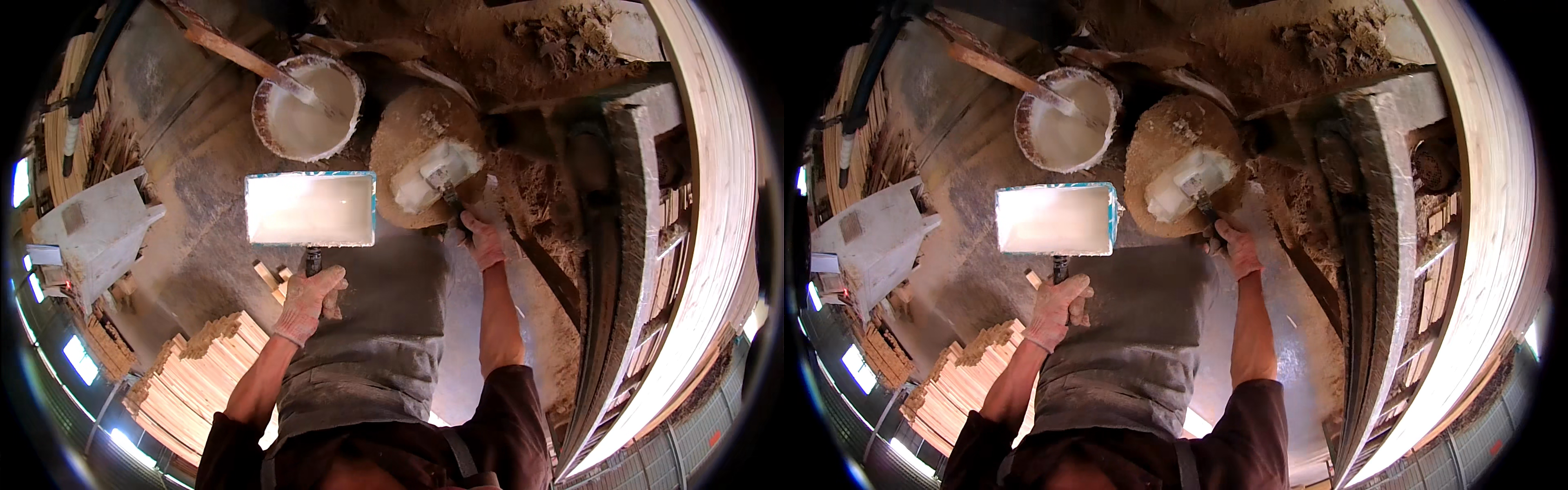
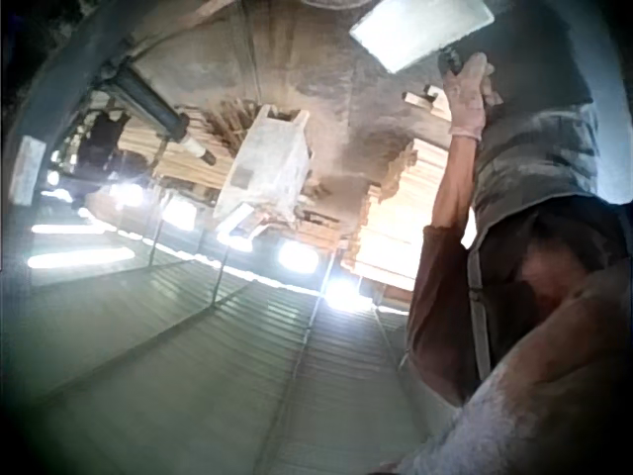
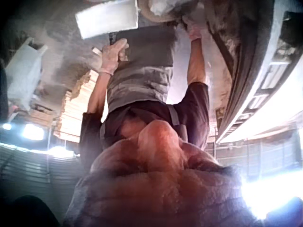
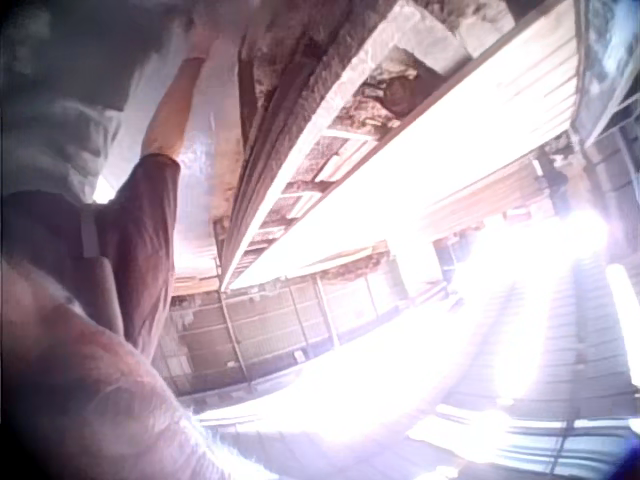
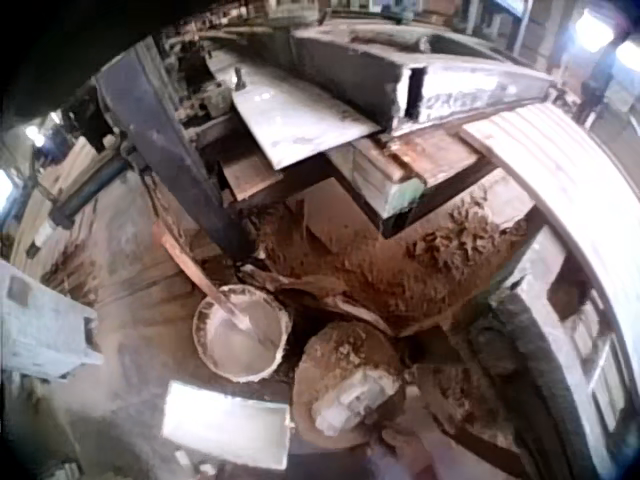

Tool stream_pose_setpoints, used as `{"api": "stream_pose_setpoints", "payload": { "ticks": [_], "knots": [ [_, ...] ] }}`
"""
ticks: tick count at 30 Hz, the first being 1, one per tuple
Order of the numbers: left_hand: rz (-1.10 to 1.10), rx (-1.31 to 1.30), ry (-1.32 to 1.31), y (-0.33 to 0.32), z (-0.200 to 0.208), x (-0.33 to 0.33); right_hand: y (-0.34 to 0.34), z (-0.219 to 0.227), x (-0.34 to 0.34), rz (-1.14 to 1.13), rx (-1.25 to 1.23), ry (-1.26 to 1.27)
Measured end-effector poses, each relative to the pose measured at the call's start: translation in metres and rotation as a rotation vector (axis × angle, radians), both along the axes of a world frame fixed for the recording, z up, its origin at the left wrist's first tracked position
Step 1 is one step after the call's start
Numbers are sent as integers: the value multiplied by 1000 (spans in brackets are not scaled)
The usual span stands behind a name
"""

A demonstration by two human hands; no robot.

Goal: The person applies white adhesive to long, curved wooden planks using a paint roller. They dip the roller into a bucket of glue and spread it evenly across the surface of the planks. The person then stacks the treated planks onto a drying rack.

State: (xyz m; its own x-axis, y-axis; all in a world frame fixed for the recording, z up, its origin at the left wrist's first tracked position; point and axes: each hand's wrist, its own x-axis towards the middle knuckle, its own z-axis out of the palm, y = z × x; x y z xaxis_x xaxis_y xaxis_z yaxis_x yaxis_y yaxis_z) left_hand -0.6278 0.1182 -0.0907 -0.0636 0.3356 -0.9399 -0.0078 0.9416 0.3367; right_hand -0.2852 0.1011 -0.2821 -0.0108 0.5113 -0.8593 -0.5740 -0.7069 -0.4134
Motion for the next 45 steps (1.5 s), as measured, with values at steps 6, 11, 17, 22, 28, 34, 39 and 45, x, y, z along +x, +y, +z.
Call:
{"api": "stream_pose_setpoints", "payload": {
  "ticks": [6,11,17,22,28,34,39,45],
  "knots": [
    [-48,65,25,9,-23,27,15,68,18,171,378,-55],
    [-53,112,-38,27,-17,53,26,224,6,346,404,-373],
    [-127,198,-165,25,-5,70,24,284,-41,1035,825,-1525],
    [-246,307,-265,16,-9,62,20,326,-81,1623,502,-1571],
    [-242,222,-308,14,0,62,10,364,-75,1709,425,-1589],
    [-195,120,-407,36,9,45,-8,349,-3,844,540,-1518],
    [-387,84,-378,53,11,23,4,293,23,573,250,-1079],
    [-412,20,-301,62,14,16,21,258,17,552,363,-965]
  ]
}}
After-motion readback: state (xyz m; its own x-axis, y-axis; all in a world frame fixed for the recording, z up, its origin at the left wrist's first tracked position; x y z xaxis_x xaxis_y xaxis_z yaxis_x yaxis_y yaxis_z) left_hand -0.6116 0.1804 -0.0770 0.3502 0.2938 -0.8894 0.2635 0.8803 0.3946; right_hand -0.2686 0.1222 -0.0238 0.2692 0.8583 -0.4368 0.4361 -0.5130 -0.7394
